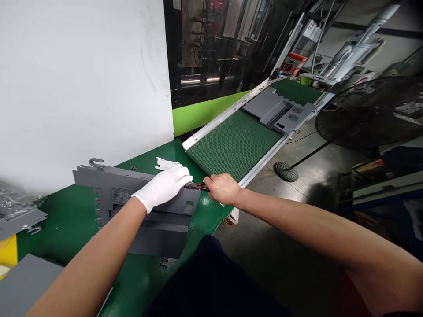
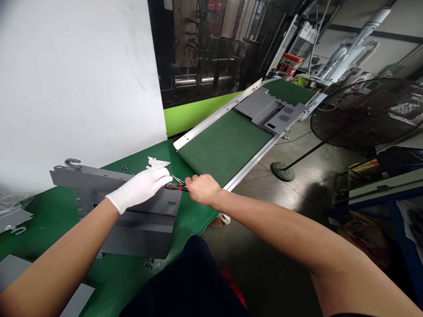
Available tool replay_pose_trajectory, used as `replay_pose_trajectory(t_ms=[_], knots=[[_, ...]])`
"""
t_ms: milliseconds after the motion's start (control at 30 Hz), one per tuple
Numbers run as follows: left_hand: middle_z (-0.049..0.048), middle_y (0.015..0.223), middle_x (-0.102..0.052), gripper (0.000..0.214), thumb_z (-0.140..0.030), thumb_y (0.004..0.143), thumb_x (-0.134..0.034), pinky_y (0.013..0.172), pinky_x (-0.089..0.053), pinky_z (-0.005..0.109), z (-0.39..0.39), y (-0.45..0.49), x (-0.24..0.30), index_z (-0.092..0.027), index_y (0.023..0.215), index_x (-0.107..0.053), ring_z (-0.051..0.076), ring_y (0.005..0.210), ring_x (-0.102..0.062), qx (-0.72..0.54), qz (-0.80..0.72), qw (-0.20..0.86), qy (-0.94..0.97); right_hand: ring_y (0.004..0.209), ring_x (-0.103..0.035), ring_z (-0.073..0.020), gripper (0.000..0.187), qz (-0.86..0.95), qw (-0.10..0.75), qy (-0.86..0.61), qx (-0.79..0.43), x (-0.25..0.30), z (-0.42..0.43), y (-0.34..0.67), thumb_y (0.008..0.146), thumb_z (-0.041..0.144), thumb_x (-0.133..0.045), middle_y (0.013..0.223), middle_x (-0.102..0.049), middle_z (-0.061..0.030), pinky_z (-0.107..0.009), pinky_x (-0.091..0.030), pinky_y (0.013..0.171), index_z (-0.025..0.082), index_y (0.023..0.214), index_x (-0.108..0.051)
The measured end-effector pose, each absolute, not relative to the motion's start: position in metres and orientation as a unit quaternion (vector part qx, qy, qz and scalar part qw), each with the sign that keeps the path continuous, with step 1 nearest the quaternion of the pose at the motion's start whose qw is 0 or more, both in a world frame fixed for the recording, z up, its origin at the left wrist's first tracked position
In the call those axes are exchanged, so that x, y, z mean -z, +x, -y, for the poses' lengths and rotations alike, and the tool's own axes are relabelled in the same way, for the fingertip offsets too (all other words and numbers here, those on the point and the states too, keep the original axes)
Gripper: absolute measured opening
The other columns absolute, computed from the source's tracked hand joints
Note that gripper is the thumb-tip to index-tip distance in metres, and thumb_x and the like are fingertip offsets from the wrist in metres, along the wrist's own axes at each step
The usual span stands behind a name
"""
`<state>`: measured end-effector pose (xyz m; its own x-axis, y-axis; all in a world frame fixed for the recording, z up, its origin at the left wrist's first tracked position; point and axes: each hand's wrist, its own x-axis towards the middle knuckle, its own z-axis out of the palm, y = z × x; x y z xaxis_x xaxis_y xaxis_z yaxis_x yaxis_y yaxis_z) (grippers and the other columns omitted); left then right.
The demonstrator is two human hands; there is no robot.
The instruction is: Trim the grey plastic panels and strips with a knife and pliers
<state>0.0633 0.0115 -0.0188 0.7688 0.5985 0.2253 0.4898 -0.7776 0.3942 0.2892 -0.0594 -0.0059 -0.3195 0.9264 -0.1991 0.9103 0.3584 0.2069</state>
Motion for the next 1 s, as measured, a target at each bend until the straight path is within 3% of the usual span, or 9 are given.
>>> replay_pose_trajectory(t_ms=[200,400,600,700,800,900,1000], knots=[[0.0078,0.098,-0.066,0.032,-0.036,0.106,-0.039,0.095,-0.047,0.044,-0.028,0.061,0.02,-0.02,0.09,-0.061,0.025,0.097,-0.061,-0.213,-0.3,0.181,0.912,0.102,-0.07,-0.0307,0.025,-0.796,0.112,0.594,0.004,0.007,0.034,0.293,0.096,0.024,-0.052,0.112,-0.073,-0.0162,-0.039,-0.048,0.083,0.015,0.116,-0.064],[0.002,0.083,-0.058,0.033,-0.04,0.107,-0.038,0.075,-0.047,0.036,0.001,0.06,0.016,-0.022,0.082,-0.049,0.02,0.077,-0.057,-0.255,-0.318,0.269,0.873,0.097,-0.07,-0.0279,0.021,-0.729,0.017,0.682,0.058,0.02,0.036,0.299,0.1,0.031,-0.052,0.108,-0.074,-0.0153,-0.034,-0.045,0.073,0.016,0.11,-0.063],[-0.0002,0.081,-0.06,0.032,-0.041,0.107,-0.04,0.071,-0.044,0.035,0.034,0.044,-0.001,-0.023,0.082,-0.049,0.019,0.074,-0.058,-0.256,-0.412,0.297,0.823,0.079,-0.071,-0.0179,0.027,-0.677,-0.089,0.668,0.297,0.048,0.053,0.285,0.103,0.041,-0.048,0.092,-0.077,-0.0084,-0.028,-0.049,0.066,0.018,0.097,-0.062],[-0.0001,0.086,-0.064,0.027,-0.037,0.106,-0.041,0.073,-0.046,0.035,0.046,0.037,-0.008,-0.024,0.087,-0.054,0.02,0.078,-0.061,-0.25,-0.452,0.313,0.797,0.086,-0.073,-0.0192,0.03,-0.576,-0.24,0.563,0.542,0.051,0.069,0.264,0.101,0.046,-0.052,0.104,-0.077,-0.0121,-0.031,-0.057,0.073,0.017,0.102,-0.059],[-0.0003,0.086,-0.065,0.027,-0.035,0.106,-0.041,0.074,-0.048,0.035,0.056,0.034,-0.009,-0.024,0.086,-0.056,0.019,0.077,-0.062,-0.246,-0.463,0.316,0.791,0.088,-0.071,-0.0201,0.033,-0.384,-0.376,0.425,0.729,0.043,0.083,0.245,0.089,0.047,-0.072,0.101,-0.077,-0.0115,-0.033,-0.056,0.078,0.018,0.101,-0.061],[-0.0001,0.088,-0.069,0.027,-0.037,0.105,-0.045,0.076,-0.052,0.035,0.067,0.026,-0.012,-0.025,0.086,-0.061,0.019,0.08,-0.064,-0.275,-0.485,0.323,0.765,0.079,-0.066,-0.0158,0.032,-0.332,-0.391,0.404,0.758,0.032,0.09,0.234,0.082,0.042,-0.081,0.09,-0.073,-0.0056,-0.026,-0.05,0.071,0.018,0.095,-0.066],[0.0,0.099,-0.075,0.023,-0.04,0.101,-0.054,0.09,-0.055,0.036,0.074,-0.004,-0.018,-0.028,0.091,-0.07,0.021,0.094,-0.069,-0.383,-0.561,0.259,0.687,0.086,-0.064,-0.0193,0.031,-0.352,-0.381,0.434,0.736,0.025,0.093,0.232,0.079,0.045,-0.082,0.09,-0.069,-0.0038,-0.028,-0.048,0.074,0.02,0.092,-0.069]])
